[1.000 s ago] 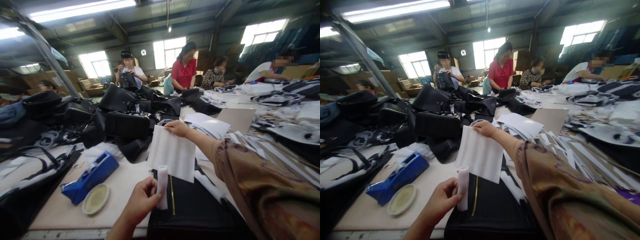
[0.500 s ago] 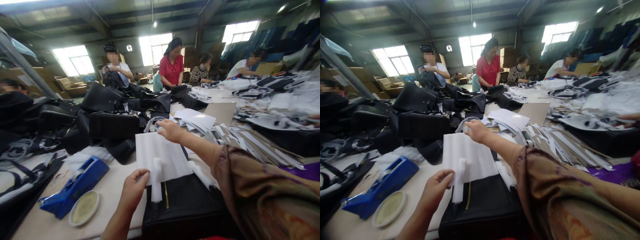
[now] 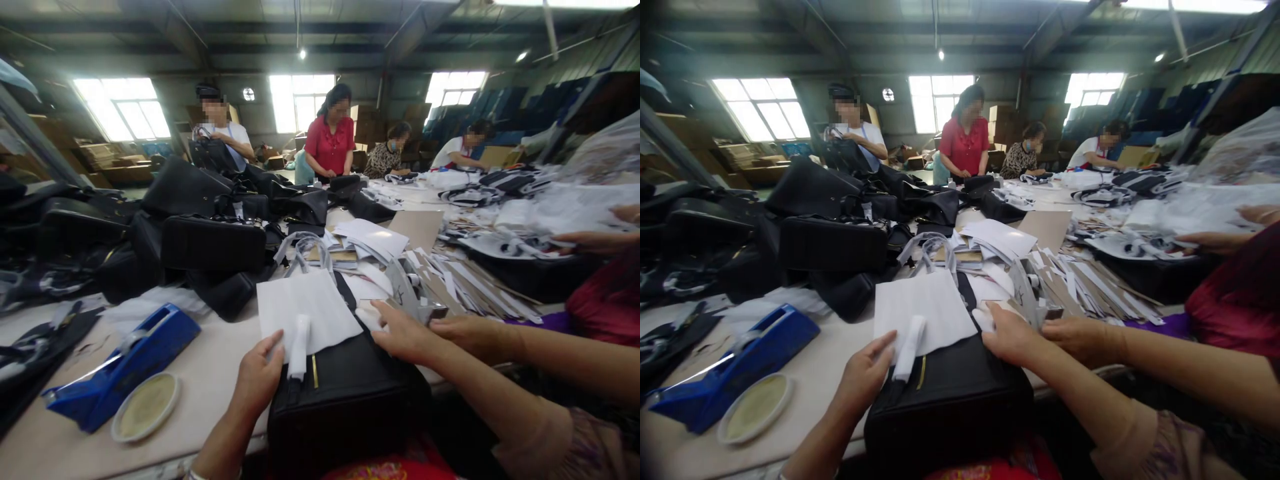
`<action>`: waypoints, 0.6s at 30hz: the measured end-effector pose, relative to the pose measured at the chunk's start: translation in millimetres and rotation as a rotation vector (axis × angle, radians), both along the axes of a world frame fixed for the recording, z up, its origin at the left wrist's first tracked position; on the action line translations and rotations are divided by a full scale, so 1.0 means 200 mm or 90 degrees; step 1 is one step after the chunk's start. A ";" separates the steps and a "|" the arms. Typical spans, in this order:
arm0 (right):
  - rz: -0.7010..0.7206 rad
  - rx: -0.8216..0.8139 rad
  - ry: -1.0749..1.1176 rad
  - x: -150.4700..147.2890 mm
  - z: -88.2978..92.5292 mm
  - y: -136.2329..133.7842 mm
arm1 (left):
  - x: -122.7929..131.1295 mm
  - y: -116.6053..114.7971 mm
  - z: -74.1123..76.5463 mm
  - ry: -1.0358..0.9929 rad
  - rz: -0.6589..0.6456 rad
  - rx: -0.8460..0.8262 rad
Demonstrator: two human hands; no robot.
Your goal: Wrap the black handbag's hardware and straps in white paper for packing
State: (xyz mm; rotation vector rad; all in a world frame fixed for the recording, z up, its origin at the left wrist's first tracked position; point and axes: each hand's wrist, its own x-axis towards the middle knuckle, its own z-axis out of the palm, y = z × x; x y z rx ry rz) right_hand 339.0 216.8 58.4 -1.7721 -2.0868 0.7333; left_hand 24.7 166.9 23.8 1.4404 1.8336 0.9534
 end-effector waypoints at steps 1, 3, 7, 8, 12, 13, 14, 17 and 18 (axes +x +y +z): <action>-0.030 -0.017 0.082 0.01 0.00 -0.01 | 0.00 0.00 0.01 0.000 -0.012 0.001; -0.043 -0.073 0.289 0.04 0.01 -0.04 | -0.02 0.01 0.03 -0.009 -0.037 -0.009; 0.011 -0.268 0.608 0.06 0.03 -0.08 | -0.03 0.02 0.11 -0.043 -0.076 -0.007; 0.011 -0.308 0.645 0.06 0.04 -0.08 | -0.02 0.02 0.14 -0.057 -0.080 -0.003; 0.031 -0.290 0.600 0.06 0.04 -0.03 | 0.04 0.01 0.18 -0.191 -0.097 -0.119; 0.042 -0.241 0.548 0.06 0.02 -0.01 | 0.06 0.01 0.17 -0.231 -0.103 -0.166; 0.048 -0.193 0.490 0.06 0.00 0.01 | 0.06 0.01 0.16 -0.262 -0.109 -0.206; 0.011 -0.132 0.355 0.04 -0.08 0.07 | 0.06 0.02 0.13 -0.273 -0.129 -0.250; -0.007 -0.132 0.327 0.04 -0.11 0.08 | 0.05 0.03 0.13 -0.251 -0.139 -0.247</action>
